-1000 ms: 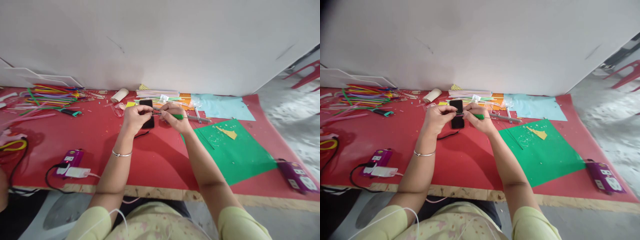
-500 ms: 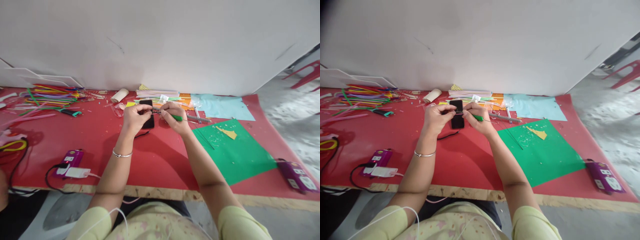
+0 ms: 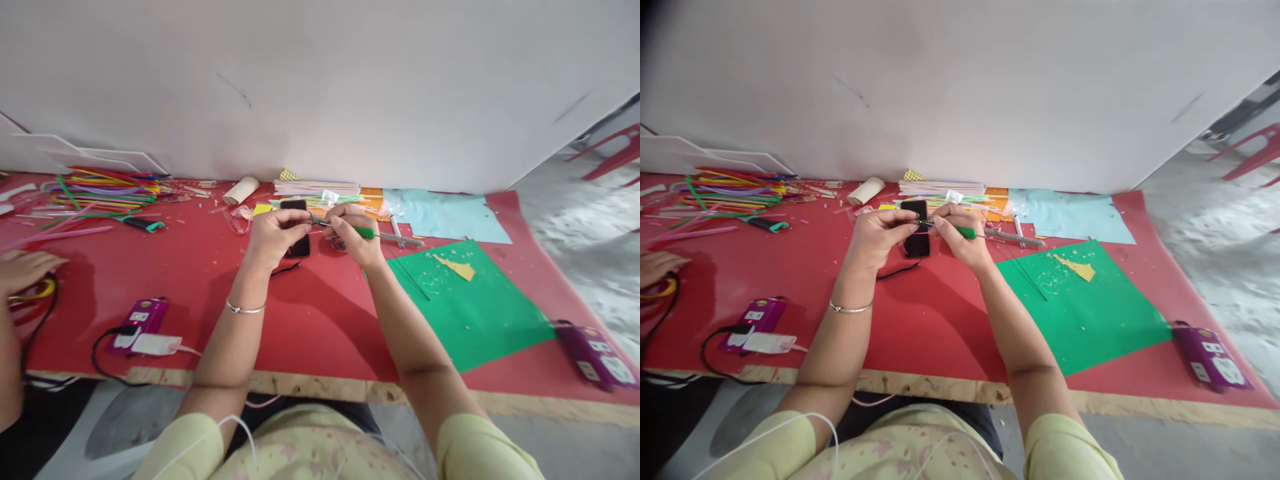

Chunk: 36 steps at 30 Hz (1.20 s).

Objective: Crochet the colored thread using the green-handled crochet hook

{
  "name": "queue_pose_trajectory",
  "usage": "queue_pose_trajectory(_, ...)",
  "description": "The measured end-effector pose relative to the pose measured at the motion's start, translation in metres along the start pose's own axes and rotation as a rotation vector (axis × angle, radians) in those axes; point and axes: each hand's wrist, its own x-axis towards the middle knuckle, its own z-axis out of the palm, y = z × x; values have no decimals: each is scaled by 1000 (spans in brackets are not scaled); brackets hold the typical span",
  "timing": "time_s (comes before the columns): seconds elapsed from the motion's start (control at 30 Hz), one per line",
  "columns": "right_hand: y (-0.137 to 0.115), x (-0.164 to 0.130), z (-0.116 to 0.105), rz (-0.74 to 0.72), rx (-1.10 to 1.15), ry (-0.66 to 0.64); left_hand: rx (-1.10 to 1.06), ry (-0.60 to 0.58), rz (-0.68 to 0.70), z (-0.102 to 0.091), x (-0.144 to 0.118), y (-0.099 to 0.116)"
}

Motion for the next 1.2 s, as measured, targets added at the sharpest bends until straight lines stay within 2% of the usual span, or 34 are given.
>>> queue_pose_trajectory(0.37,4,0,-7,56,117,-94,60,-12,21,-2,-1,1)
queue_pose_trajectory(0.63,-4,4,-12,16,41,-151,170,18,87,1,-1,2)
queue_pose_trajectory(1.2,-7,4,-8,-9,20,-126,165,30,103,0,-1,2)
